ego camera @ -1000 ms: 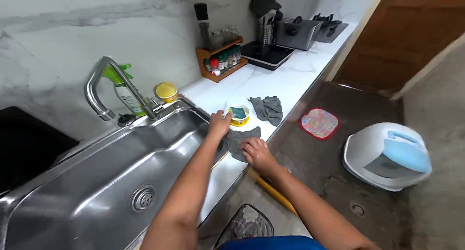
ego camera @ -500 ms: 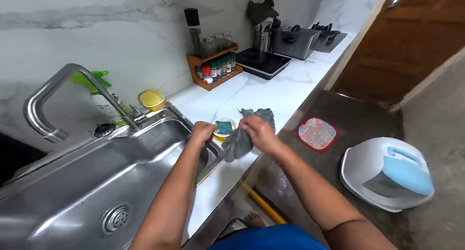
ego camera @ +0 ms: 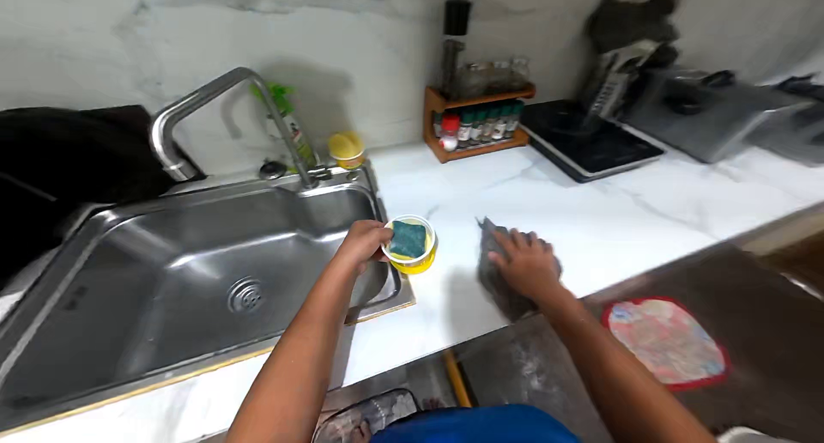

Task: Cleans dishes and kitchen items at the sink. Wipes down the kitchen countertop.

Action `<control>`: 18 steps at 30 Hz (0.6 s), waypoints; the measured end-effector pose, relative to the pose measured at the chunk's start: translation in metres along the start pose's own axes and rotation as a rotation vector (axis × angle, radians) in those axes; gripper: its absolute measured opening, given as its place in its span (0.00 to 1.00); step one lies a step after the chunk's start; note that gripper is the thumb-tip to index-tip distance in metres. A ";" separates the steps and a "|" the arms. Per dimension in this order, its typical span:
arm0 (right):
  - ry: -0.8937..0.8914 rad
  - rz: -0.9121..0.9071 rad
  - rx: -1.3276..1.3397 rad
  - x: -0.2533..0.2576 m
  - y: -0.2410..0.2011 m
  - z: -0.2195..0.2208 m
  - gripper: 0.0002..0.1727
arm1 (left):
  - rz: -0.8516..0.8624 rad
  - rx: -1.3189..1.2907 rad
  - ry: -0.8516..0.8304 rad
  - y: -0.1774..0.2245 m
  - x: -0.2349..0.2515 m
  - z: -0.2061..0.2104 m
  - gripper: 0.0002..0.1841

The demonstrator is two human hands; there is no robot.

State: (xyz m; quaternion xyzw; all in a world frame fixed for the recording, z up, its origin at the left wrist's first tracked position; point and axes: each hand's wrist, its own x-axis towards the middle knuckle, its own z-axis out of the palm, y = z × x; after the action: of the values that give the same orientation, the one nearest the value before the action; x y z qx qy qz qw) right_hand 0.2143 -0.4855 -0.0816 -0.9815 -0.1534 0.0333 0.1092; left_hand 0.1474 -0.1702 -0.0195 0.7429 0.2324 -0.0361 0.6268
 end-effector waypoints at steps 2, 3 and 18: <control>0.062 0.055 0.046 0.025 0.029 -0.006 0.35 | -0.048 -0.085 -0.011 -0.014 -0.006 -0.023 0.09; 0.108 0.130 0.068 0.039 0.049 -0.007 0.35 | -0.056 -0.138 -0.018 -0.024 -0.011 -0.036 0.10; -0.007 -0.523 0.280 0.205 -0.185 0.034 0.26 | 0.135 -0.516 0.564 -0.127 -0.045 -0.182 0.17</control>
State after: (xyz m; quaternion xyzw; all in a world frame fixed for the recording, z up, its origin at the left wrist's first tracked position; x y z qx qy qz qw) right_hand 0.3513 -0.2435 -0.0794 -0.8839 -0.3956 0.0284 0.2478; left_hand 0.0145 0.0026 -0.0818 0.5550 0.3475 0.2705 0.7057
